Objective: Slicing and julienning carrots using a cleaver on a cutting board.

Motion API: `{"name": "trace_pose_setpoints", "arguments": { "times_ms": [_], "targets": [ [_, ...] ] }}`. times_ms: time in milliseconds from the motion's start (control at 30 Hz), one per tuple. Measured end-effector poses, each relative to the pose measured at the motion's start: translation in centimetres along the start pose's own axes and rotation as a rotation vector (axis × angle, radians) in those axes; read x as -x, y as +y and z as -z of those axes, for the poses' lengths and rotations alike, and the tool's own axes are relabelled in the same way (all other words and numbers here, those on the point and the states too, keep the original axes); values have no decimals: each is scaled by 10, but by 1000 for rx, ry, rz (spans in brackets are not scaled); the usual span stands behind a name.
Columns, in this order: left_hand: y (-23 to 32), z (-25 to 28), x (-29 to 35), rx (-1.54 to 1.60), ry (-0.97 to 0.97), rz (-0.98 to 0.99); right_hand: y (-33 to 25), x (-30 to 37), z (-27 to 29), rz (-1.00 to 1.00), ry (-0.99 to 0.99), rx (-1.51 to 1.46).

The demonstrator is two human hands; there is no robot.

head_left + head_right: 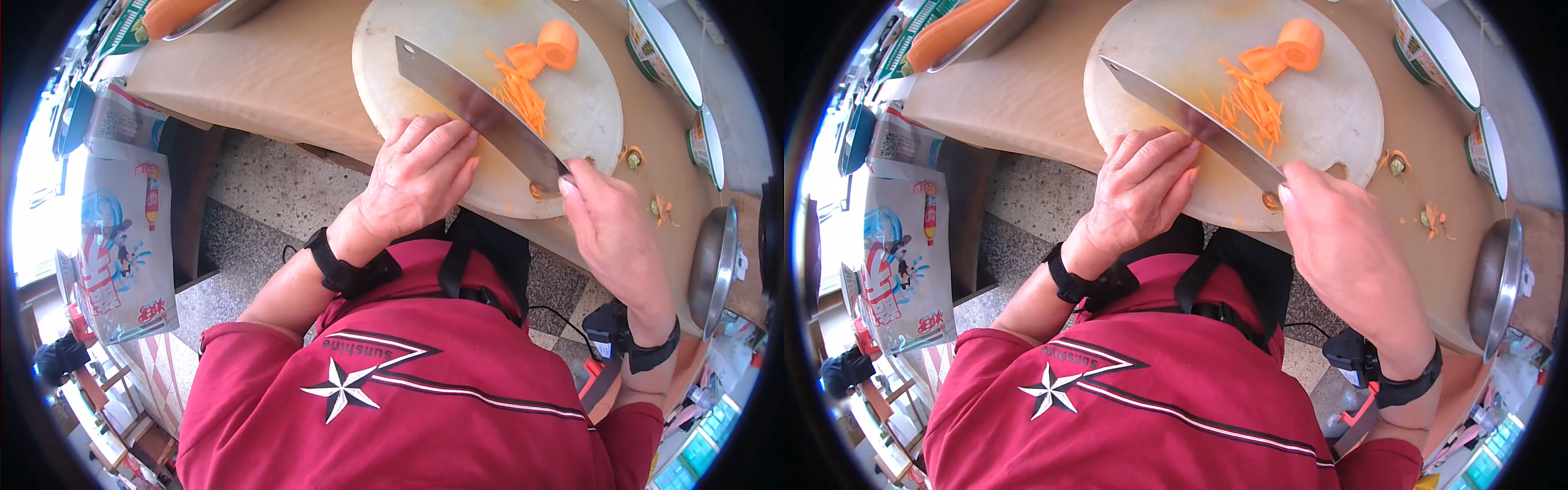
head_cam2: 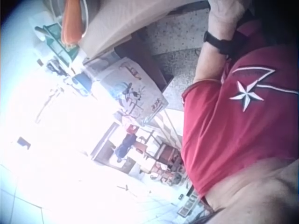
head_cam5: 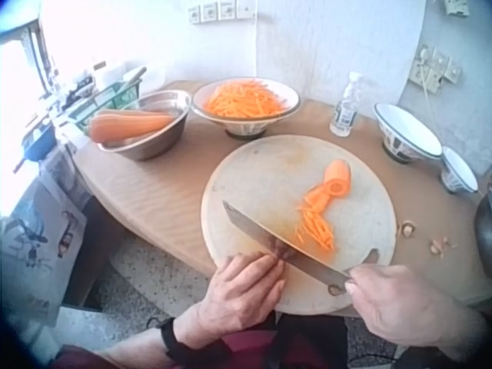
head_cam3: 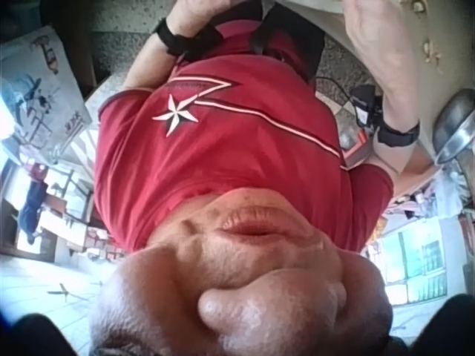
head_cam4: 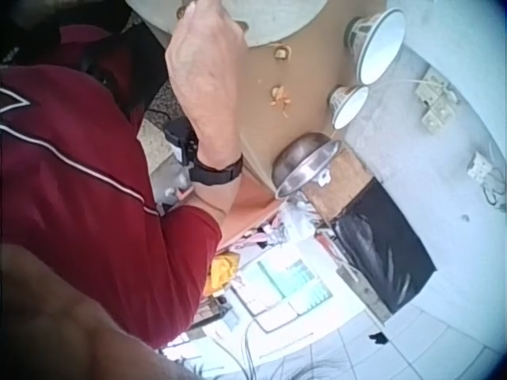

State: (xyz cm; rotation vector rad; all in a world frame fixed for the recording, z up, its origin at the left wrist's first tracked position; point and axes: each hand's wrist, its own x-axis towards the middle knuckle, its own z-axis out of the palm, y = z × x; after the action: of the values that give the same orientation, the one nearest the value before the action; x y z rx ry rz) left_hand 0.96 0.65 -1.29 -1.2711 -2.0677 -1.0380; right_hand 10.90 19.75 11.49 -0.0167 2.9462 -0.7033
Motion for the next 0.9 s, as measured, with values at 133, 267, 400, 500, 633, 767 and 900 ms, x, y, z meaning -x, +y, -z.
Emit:
{"name": "trace_pose_setpoints", "arguments": {
  "times_ms": [133,267,400,500,633,767,900],
  "targets": [
    [1,0,-1,-14,-6,0,-6,-21,-8,44,47,-6],
    [-1,-2,-1,-39,-23,-32,6,-42,-16,78,95,-81],
    [6,7,-9,-45,-111,9,26,-28,-21,-53,243,-442],
    [9,11,-21,-31,-198,56,36,-14,-15,-86,321,-665],
    [2,4,-37,-48,-236,57,53,-5,-25,-147,364,-979],
    [-13,-3,-57,-69,-287,2,71,3,-40,-196,336,-1211],
    [-21,-8,-73,-150,-432,-92,82,4,-49,-182,303,-1289]
  ]
}}
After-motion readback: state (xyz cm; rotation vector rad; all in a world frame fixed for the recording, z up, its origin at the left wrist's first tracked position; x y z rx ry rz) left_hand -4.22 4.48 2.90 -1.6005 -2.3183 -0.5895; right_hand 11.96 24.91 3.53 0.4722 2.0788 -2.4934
